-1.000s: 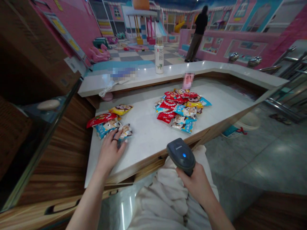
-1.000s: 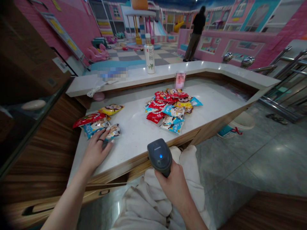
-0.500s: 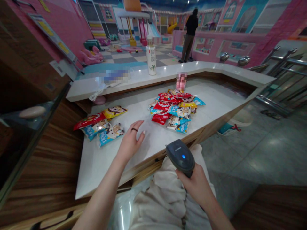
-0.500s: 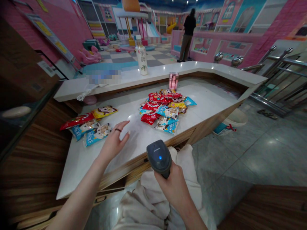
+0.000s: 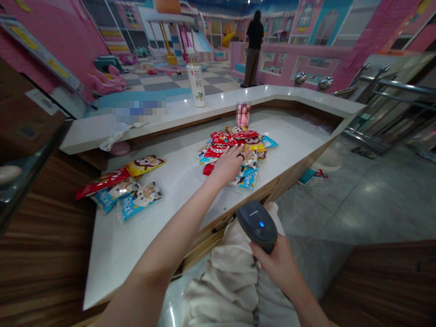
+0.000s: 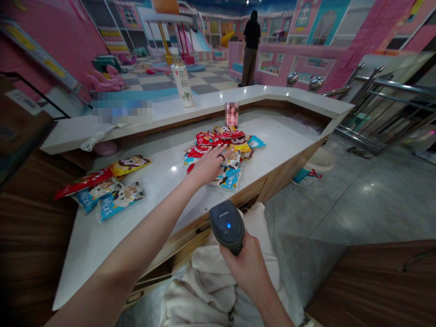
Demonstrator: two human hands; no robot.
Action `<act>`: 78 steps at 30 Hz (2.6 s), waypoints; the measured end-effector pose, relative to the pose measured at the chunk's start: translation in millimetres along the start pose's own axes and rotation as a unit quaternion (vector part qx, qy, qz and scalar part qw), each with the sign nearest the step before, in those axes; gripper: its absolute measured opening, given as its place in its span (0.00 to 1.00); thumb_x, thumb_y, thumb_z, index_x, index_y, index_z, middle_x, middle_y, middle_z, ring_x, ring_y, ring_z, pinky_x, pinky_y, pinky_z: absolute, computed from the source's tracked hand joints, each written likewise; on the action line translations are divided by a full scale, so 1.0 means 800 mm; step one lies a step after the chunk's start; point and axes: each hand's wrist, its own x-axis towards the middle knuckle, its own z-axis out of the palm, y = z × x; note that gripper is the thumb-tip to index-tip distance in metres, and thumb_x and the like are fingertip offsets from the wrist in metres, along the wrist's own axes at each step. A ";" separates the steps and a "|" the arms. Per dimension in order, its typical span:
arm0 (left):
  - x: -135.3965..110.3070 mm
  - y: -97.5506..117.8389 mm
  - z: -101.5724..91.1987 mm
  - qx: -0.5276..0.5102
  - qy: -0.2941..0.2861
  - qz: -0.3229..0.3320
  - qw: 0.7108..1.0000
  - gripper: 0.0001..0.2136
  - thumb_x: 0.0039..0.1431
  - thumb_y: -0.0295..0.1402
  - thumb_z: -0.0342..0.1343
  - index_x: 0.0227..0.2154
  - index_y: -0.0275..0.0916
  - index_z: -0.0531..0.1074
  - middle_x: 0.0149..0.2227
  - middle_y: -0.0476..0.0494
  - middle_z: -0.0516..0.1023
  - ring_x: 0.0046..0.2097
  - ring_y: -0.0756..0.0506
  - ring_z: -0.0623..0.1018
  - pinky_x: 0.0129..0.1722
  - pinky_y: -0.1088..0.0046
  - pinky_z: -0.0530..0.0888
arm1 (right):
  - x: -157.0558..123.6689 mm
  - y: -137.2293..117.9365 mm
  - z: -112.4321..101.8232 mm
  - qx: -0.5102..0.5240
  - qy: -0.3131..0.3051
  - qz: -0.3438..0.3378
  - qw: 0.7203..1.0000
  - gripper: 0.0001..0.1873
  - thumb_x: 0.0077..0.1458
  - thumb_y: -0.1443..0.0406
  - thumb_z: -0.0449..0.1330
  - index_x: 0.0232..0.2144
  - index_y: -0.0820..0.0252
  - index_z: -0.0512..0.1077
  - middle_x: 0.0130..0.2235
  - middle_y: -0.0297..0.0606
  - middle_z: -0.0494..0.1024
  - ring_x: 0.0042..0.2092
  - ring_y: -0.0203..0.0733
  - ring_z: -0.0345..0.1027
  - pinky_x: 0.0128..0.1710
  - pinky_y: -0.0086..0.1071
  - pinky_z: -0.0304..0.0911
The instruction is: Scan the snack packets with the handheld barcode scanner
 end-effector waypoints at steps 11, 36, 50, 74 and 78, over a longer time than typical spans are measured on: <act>-0.015 -0.011 -0.022 -0.116 0.099 -0.022 0.988 0.25 0.61 0.24 0.48 0.62 0.39 0.66 0.59 0.37 0.73 0.59 0.40 0.73 0.61 0.60 0.66 | 0.009 0.010 -0.002 -0.012 0.009 0.026 1.000 0.06 0.53 0.64 0.61 0.31 0.60 0.75 0.26 0.37 0.79 0.33 0.48 0.75 0.29 0.30 0.66; -0.200 0.017 0.047 -0.713 0.281 -0.351 0.537 0.22 0.48 0.38 0.71 0.45 0.38 0.72 0.45 0.41 0.82 0.44 0.44 0.81 0.51 0.63 0.74 | 0.040 -0.011 0.030 -0.058 -0.027 -0.016 0.998 0.08 0.54 0.62 0.61 0.34 0.60 0.78 0.21 0.34 0.77 0.26 0.47 0.75 0.22 0.29 0.64; -0.206 0.017 0.054 -0.680 0.272 -0.338 0.592 0.21 0.49 0.39 0.70 0.45 0.39 0.74 0.46 0.42 0.82 0.44 0.44 0.80 0.51 0.64 0.74 | 0.038 -0.036 0.034 -0.047 -0.047 -0.034 0.997 0.09 0.53 0.64 0.60 0.36 0.61 0.77 0.31 0.38 0.82 0.32 0.45 0.75 0.33 0.30 0.67; -0.204 0.017 0.051 -0.679 0.272 -0.333 0.595 0.20 0.47 0.38 0.70 0.43 0.39 0.74 0.46 0.42 0.82 0.45 0.44 0.80 0.52 0.64 0.73 | 0.034 -0.039 0.031 -0.040 -0.041 -0.048 0.997 0.04 0.53 0.65 0.61 0.32 0.58 0.76 0.31 0.37 0.81 0.34 0.47 0.76 0.34 0.31 0.67; -0.204 0.018 0.051 -0.677 0.273 -0.339 0.593 0.21 0.46 0.39 0.71 0.42 0.39 0.74 0.46 0.42 0.82 0.45 0.43 0.81 0.52 0.63 0.73 | 0.032 -0.037 0.032 -0.045 -0.040 -0.037 0.998 0.05 0.53 0.64 0.61 0.32 0.59 0.76 0.30 0.37 0.81 0.33 0.47 0.76 0.33 0.31 0.67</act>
